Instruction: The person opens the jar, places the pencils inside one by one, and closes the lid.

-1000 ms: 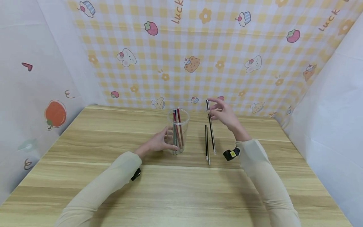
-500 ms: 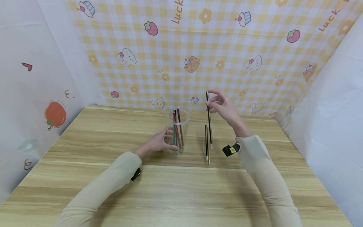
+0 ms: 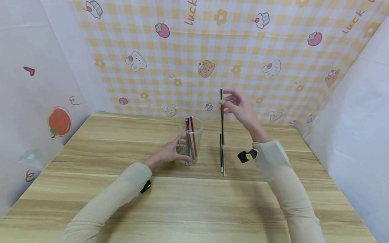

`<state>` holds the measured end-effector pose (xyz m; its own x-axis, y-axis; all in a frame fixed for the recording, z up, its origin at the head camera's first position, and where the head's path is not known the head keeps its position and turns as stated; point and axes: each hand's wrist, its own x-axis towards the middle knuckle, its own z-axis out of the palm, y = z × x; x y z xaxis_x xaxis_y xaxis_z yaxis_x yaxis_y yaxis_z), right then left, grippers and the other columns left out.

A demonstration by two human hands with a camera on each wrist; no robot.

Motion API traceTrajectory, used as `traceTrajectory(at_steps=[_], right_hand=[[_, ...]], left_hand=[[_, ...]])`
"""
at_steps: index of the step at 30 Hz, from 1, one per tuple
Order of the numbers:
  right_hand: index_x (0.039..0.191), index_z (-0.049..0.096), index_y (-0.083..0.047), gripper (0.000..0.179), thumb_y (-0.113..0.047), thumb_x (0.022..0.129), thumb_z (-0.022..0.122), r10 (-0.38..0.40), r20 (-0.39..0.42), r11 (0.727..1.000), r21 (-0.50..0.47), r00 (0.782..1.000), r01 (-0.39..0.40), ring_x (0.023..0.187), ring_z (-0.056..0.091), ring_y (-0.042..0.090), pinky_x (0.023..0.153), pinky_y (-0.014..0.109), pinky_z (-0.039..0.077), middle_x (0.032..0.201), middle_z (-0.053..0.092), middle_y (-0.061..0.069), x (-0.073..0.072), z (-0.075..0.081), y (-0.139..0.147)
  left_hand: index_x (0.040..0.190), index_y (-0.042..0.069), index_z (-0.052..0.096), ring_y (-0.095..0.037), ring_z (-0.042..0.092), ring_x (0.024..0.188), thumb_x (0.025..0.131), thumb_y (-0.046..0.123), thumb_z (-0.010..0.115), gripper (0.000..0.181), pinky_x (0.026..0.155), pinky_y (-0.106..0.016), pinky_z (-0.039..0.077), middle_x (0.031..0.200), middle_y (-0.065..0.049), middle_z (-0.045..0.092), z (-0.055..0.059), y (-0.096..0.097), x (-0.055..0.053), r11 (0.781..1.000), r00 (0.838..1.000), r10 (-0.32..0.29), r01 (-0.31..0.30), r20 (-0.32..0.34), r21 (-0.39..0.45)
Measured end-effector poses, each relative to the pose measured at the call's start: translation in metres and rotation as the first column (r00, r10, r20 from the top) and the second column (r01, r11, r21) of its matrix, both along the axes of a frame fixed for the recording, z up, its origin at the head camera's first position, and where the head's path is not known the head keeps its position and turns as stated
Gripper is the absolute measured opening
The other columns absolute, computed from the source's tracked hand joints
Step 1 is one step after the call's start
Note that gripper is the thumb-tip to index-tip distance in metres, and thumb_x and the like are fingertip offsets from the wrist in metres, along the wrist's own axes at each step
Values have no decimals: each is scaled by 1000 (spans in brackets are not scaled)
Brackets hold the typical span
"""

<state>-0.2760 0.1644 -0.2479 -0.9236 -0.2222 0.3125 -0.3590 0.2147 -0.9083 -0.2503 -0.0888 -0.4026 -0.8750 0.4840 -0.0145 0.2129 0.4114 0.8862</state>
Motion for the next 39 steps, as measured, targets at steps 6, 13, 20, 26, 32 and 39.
traceTrajectory(at_steps=[6,13,20,26,32,39], right_hand=[[118,49,-4,35,-11,86,58,11,-66,999,-32,998,-13,79,58,22,66,27,51,94,56,10,2,12,-4],[117,50,-4,33,-9,85,58,19,-99,994,-107,995,-29,78,58,20,66,26,51,93,55,10,8,24,-8],[114,52,-5,31,-4,84,59,29,-158,976,-207,987,-62,77,58,19,64,26,51,90,56,9,12,37,-14],[110,54,-5,28,-1,83,58,52,-233,960,-255,971,-113,75,59,21,63,27,51,88,58,10,14,48,-19],[111,53,-3,29,0,83,59,54,-240,945,-301,969,-128,77,59,23,65,29,51,90,59,13,18,55,-27],[108,54,-4,27,3,82,57,70,-270,924,-346,960,-164,76,59,27,64,29,51,89,59,13,20,56,-35]], left_hand=[[132,17,28,-28,40,114,66,26,78,83,95,-43,32,127,-15,42,0,0,1,1000,1000,1,-1,9,8],[132,16,28,-27,41,113,65,27,78,84,95,-43,32,127,-15,42,0,0,0,1000,1000,6,-6,9,6],[133,14,27,-30,40,114,66,25,78,84,95,-43,33,126,-17,42,1,0,0,1000,1000,-8,8,0,22],[132,17,28,-28,42,112,67,24,78,82,93,-42,35,125,-15,43,1,1,0,1000,1000,4,-5,12,17],[131,18,28,-28,41,113,66,25,78,83,94,-43,33,126,-15,42,1,0,1,1000,1000,11,-11,19,7],[131,18,29,-28,41,114,65,25,78,83,95,-44,32,127,-14,42,1,1,1,1000,999,15,-15,32,7]])
